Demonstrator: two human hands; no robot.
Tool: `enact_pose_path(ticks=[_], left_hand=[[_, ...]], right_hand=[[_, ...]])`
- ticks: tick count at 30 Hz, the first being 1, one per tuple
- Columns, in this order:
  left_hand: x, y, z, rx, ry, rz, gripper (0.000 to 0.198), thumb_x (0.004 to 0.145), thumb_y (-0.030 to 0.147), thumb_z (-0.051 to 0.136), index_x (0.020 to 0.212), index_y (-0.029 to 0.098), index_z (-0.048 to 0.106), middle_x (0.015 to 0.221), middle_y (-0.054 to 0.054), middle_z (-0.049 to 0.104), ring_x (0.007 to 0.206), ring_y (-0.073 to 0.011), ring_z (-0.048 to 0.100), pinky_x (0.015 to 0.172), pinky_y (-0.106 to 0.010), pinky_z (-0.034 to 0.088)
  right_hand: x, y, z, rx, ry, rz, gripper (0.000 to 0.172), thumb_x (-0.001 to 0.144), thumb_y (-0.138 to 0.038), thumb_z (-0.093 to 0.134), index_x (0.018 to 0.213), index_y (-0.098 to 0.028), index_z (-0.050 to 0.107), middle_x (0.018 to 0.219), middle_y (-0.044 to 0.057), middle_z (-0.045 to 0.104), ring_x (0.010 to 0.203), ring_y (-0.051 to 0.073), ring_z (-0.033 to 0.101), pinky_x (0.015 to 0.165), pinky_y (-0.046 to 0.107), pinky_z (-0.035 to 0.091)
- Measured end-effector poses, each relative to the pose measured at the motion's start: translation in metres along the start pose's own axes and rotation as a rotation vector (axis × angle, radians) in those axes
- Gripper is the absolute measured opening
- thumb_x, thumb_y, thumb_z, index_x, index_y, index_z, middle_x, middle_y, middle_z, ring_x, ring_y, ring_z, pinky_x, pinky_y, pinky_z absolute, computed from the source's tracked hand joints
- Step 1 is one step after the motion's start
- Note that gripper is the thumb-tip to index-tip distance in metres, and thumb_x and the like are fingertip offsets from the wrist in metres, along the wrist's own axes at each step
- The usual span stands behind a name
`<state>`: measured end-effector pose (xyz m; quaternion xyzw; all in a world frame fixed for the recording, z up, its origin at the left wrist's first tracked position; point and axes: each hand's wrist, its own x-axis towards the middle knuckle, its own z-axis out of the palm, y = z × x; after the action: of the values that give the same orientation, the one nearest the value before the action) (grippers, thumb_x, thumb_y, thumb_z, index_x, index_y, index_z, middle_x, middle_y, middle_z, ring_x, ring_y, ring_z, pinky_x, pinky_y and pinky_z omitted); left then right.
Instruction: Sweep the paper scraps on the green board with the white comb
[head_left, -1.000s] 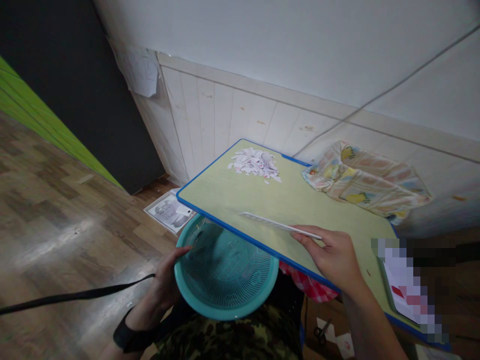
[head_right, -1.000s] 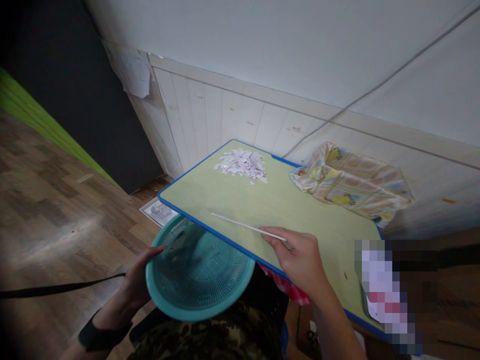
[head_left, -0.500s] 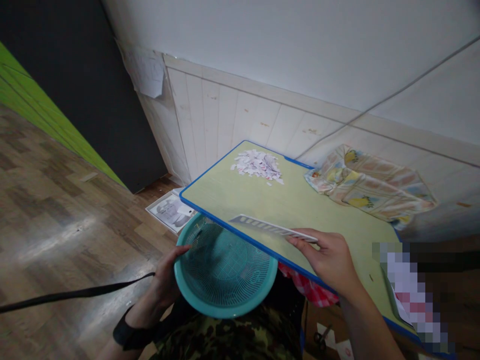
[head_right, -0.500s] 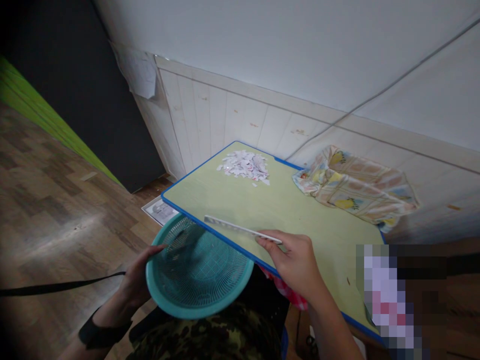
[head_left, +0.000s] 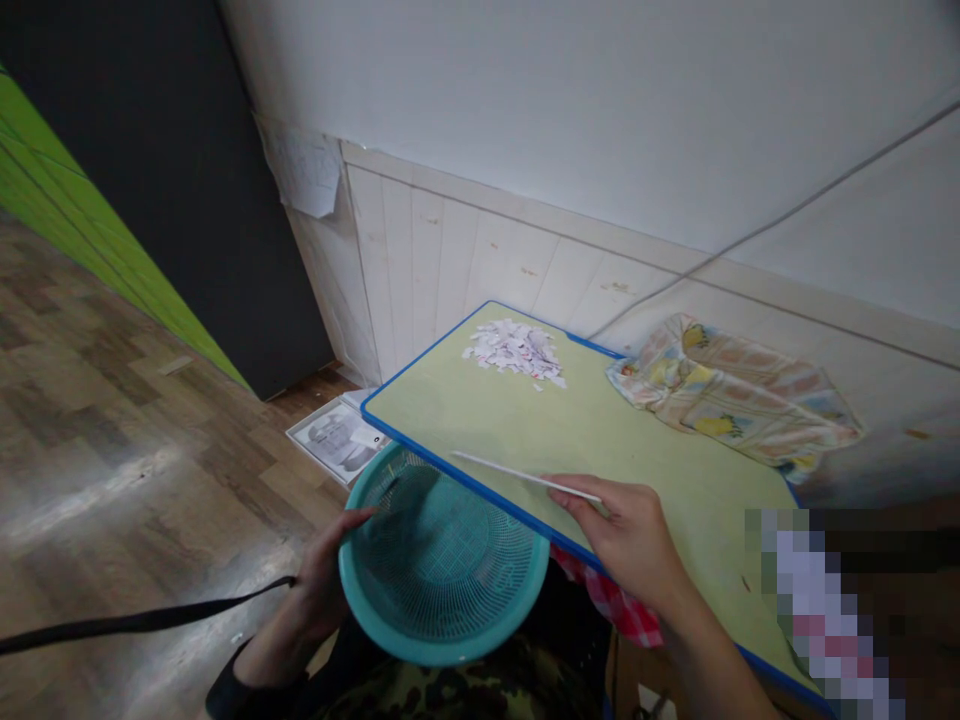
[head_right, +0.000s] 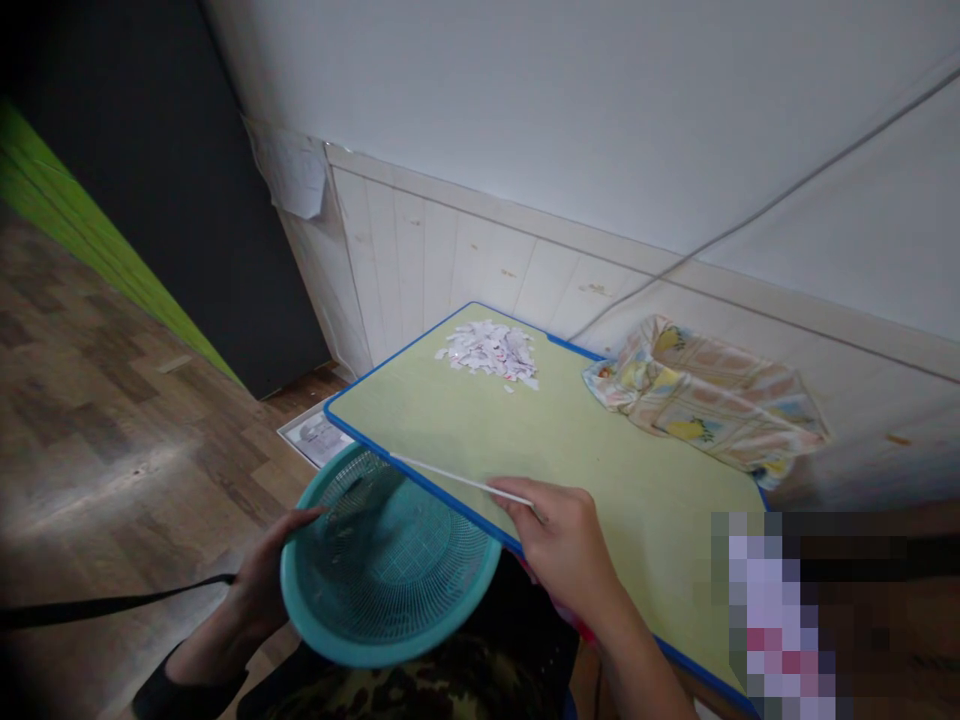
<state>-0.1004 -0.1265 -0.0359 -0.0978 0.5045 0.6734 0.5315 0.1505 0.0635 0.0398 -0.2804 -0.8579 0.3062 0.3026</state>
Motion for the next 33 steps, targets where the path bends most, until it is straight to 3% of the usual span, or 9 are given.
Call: enact_pose_path(ticks=[4, 7, 10, 14, 17, 20, 25, 30, 33], left_hand=[[0.003, -0.003, -0.004, -0.032, -0.002, 0.010, 0.030, 0.090, 0.012, 0.060, 0.067, 0.012, 0.080, 0.061, -0.013, 0.081, 0.052, -0.0249, 0.076, 0.058, -0.034, 0.065], [0.005, -0.007, -0.007, -0.062, -0.025, 0.010, 0.023, 0.086, 0.011, 0.065, 0.069, 0.013, 0.080, 0.062, -0.012, 0.081, 0.053, -0.0268, 0.077, 0.058, -0.035, 0.066], [0.004, -0.008, -0.005, -0.057, -0.047, 0.006, 0.014, 0.084, 0.013, 0.069, 0.077, 0.014, 0.081, 0.064, -0.010, 0.083, 0.060, -0.0300, 0.080, 0.064, -0.038, 0.067], [-0.003, -0.007, 0.003, -0.017, -0.042, -0.008, 0.016, 0.083, 0.013, 0.069, 0.093, 0.013, 0.082, 0.064, -0.010, 0.083, 0.061, -0.0315, 0.080, 0.063, -0.040, 0.067], [-0.006, -0.008, 0.006, -0.003, -0.030, -0.014, 0.025, 0.083, 0.013, 0.069, 0.106, 0.013, 0.080, 0.069, -0.010, 0.084, 0.064, -0.0331, 0.081, 0.065, -0.041, 0.067], [-0.005, -0.009, 0.006, 0.014, -0.020, -0.003, 0.037, 0.082, 0.014, 0.073, 0.118, 0.014, 0.077, 0.073, -0.009, 0.086, 0.073, -0.0357, 0.082, 0.072, -0.043, 0.068], [0.001, -0.011, 0.002, -0.009, -0.010, -0.011, 0.044, 0.081, 0.012, 0.073, 0.125, 0.013, 0.074, 0.073, -0.009, 0.086, 0.079, -0.0376, 0.083, 0.079, -0.046, 0.067], [0.006, -0.012, -0.003, -0.008, 0.020, 0.013, 0.032, 0.079, 0.012, 0.073, 0.111, 0.016, 0.079, 0.068, -0.007, 0.085, 0.072, -0.0357, 0.082, 0.074, -0.044, 0.068], [0.005, -0.011, -0.002, 0.004, 0.003, -0.024, 0.021, 0.079, 0.012, 0.073, 0.097, 0.016, 0.081, 0.063, -0.007, 0.083, 0.068, -0.0343, 0.082, 0.069, -0.041, 0.068]], right_hand=[[-0.012, -0.005, -0.021, 0.030, -0.049, 0.083, 0.019, 0.093, -0.031, 0.066, 0.096, -0.028, 0.085, 0.095, 0.000, 0.084, 0.083, 0.021, 0.080, 0.074, 0.026, 0.060], [0.000, 0.005, -0.035, 0.031, 0.021, 0.127, 0.018, 0.089, -0.037, 0.072, 0.094, -0.025, 0.084, 0.089, 0.002, 0.083, 0.075, 0.021, 0.078, 0.068, 0.028, 0.058], [0.039, 0.032, -0.041, -0.013, 0.202, 0.124, 0.024, 0.087, -0.040, 0.072, 0.095, -0.020, 0.083, 0.086, 0.004, 0.082, 0.073, 0.023, 0.074, 0.065, 0.030, 0.054], [0.116, 0.076, -0.034, -0.171, 0.327, 0.093, 0.029, 0.086, -0.041, 0.066, 0.091, -0.016, 0.080, 0.074, 0.003, 0.076, 0.068, 0.022, 0.066, 0.064, 0.030, 0.047], [0.166, 0.095, -0.019, -0.243, 0.351, 0.107, 0.030, 0.087, -0.040, 0.062, 0.087, -0.015, 0.079, 0.069, 0.003, 0.072, 0.067, 0.022, 0.061, 0.061, 0.028, 0.041], [0.195, 0.102, -0.004, -0.239, 0.298, 0.076, 0.026, 0.085, -0.037, 0.064, 0.082, -0.016, 0.079, 0.066, 0.002, 0.070, 0.066, 0.020, 0.059, 0.060, 0.027, 0.037], [0.207, 0.108, -0.009, -0.206, 0.163, 0.028, 0.021, 0.080, -0.032, 0.069, 0.087, -0.017, 0.082, 0.067, 0.001, 0.071, 0.066, 0.019, 0.060, 0.063, 0.027, 0.038], [0.202, 0.114, -0.045, -0.165, 0.085, 0.043, 0.024, 0.075, -0.039, 0.077, 0.085, -0.018, 0.083, 0.062, -0.001, 0.068, 0.066, 0.020, 0.061, 0.063, 0.028, 0.044], [0.200, 0.118, -0.055, -0.126, 0.084, 0.053, 0.028, 0.072, -0.043, 0.079, 0.085, -0.018, 0.083, 0.062, -0.001, 0.068, 0.067, 0.021, 0.062, 0.063, 0.029, 0.046]])
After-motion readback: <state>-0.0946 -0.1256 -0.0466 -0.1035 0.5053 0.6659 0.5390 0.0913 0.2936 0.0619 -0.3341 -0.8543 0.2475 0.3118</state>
